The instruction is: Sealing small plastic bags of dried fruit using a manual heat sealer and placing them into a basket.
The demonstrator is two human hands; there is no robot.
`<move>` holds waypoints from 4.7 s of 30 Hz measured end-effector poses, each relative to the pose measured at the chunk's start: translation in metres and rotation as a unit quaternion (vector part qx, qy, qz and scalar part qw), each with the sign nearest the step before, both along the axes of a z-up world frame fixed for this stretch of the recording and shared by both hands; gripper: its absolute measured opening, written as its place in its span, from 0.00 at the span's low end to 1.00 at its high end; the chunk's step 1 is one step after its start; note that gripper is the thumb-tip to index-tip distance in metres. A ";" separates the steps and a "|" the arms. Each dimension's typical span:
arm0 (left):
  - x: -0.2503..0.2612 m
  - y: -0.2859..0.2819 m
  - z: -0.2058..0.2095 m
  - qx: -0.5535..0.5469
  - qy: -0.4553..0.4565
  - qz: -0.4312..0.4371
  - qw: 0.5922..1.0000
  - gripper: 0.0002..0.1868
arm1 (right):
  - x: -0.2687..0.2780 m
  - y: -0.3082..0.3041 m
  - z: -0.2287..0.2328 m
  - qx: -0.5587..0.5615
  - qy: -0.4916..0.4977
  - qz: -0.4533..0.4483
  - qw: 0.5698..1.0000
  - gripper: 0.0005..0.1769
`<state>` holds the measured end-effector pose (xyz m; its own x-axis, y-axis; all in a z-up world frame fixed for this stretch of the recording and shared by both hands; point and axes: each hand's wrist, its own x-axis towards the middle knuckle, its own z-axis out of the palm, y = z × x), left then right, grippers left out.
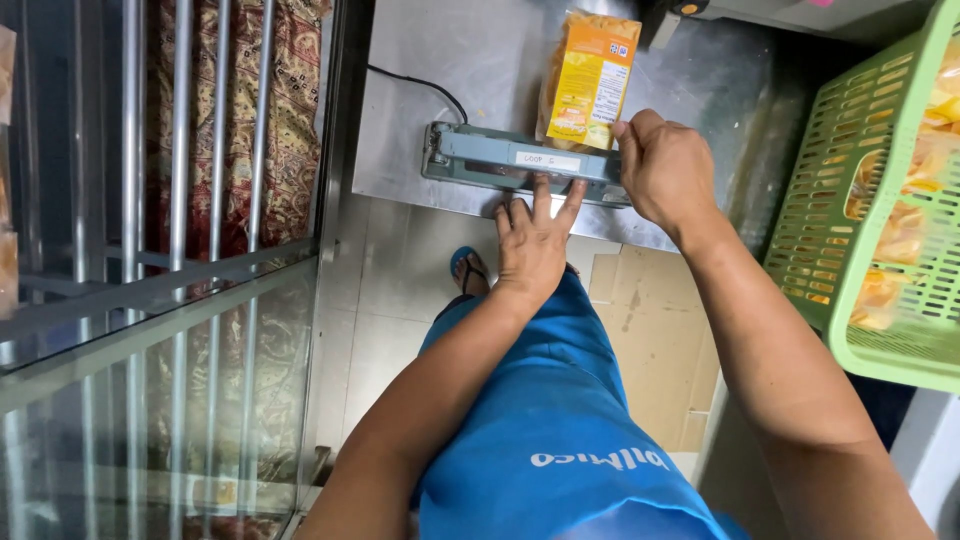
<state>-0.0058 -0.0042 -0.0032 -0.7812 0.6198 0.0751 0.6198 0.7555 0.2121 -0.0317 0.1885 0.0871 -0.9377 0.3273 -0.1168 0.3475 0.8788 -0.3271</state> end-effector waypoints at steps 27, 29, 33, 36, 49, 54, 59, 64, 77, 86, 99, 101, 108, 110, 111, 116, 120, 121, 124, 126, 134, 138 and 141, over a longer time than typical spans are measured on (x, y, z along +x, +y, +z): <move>-0.002 -0.004 0.002 0.037 0.043 -0.010 0.998 0.39 | 0.009 0.007 -0.023 -0.015 0.083 0.001 0.996 0.20; -0.002 -0.004 0.001 0.036 0.041 -0.010 0.998 0.40 | 0.009 0.007 -0.025 -0.016 0.087 0.000 0.996 0.20; -0.004 -0.005 0.004 0.018 0.009 -0.021 1.000 0.41 | 0.009 0.007 -0.027 -0.019 0.109 0.013 0.994 0.21; -0.004 -0.005 0.006 0.013 -0.009 -0.025 1.000 0.42 | 0.010 0.007 -0.028 -0.020 0.116 0.013 0.993 0.20; -0.005 -0.005 0.004 0.022 0.008 -0.027 0.999 0.42 | 0.012 0.009 -0.028 -0.010 0.129 0.017 0.991 0.20; -0.004 -0.005 0.002 0.033 0.009 -0.026 0.999 0.41 | 0.012 0.006 -0.023 -0.020 0.133 0.014 0.991 0.21; -0.002 -0.004 0.000 0.027 0.005 -0.024 0.999 0.41 | 0.014 0.010 -0.029 -0.028 0.137 0.015 0.990 0.20; -0.002 -0.004 0.003 0.020 0.007 -0.025 0.999 0.41 | 0.015 0.012 -0.033 -0.054 0.143 0.003 0.988 0.19; -0.004 -0.003 0.021 -0.064 0.151 0.028 0.986 0.42 | -0.003 -0.026 0.116 -0.676 0.191 0.081 0.707 0.32; -0.010 0.002 0.003 0.000 0.109 0.032 0.994 0.18 | -0.130 -0.189 0.048 -0.434 0.153 0.353 0.815 0.39; -0.033 -0.044 0.049 0.081 -0.207 -0.104 0.969 0.30 | -0.069 -0.107 0.002 -0.326 0.212 0.279 0.878 0.19; -0.050 -0.049 0.043 0.185 -0.222 -0.096 0.952 0.30 | -0.027 -0.062 -0.005 -0.244 0.228 0.224 0.915 0.15; -0.133 -0.007 0.082 0.455 -0.295 0.090 0.835 0.36 | 0.034 -0.008 -0.026 -0.009 0.237 0.203 0.950 0.13; -0.149 0.011 0.107 0.399 -0.428 0.126 0.801 0.48 | 0.032 -0.006 -0.025 -0.021 0.227 0.220 0.949 0.11; -0.157 0.020 0.119 0.335 -0.549 0.159 0.749 0.61 | 0.031 -0.004 -0.024 -0.031 0.215 0.241 0.946 0.11; -0.165 0.038 0.130 0.293 -0.626 0.163 0.704 0.64 | 0.034 -0.003 -0.022 -0.034 0.200 0.235 0.951 0.07; -0.167 0.037 0.137 0.271 -0.628 0.177 0.708 0.62 | 0.034 -0.004 -0.025 0.010 0.180 0.242 0.953 0.12; -0.168 0.036 0.140 0.271 -0.627 0.180 0.708 0.62 | 0.034 -0.005 -0.027 0.008 0.180 0.245 0.953 0.12; -0.168 0.036 0.143 0.250 -0.626 0.180 0.717 0.61 | 0.033 -0.003 -0.032 0.018 0.172 0.248 0.953 0.15; -0.169 0.036 0.142 0.250 -0.627 0.180 0.715 0.62 | 0.032 -0.002 -0.034 0.016 0.154 0.248 0.956 0.17; -0.169 0.037 0.134 0.287 -0.637 0.191 0.690 0.63 | 0.022 -0.002 -0.029 -0.003 0.164 0.232 0.959 0.19; -0.174 0.039 0.116 0.428 -0.639 0.230 0.597 0.66 | 0.012 0.002 -0.011 -0.014 0.175 0.217 0.960 0.23; -0.164 0.036 0.101 0.568 -0.612 0.152 0.529 0.60 | 0.019 -0.002 0.019 -0.127 0.243 0.141 0.951 0.12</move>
<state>-0.1695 0.0319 0.0974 -0.7265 0.5487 -0.4136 -0.6203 -0.2648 0.7383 -0.0129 0.1863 0.1062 -0.9478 0.0727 0.3105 -0.1372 0.7859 -0.6029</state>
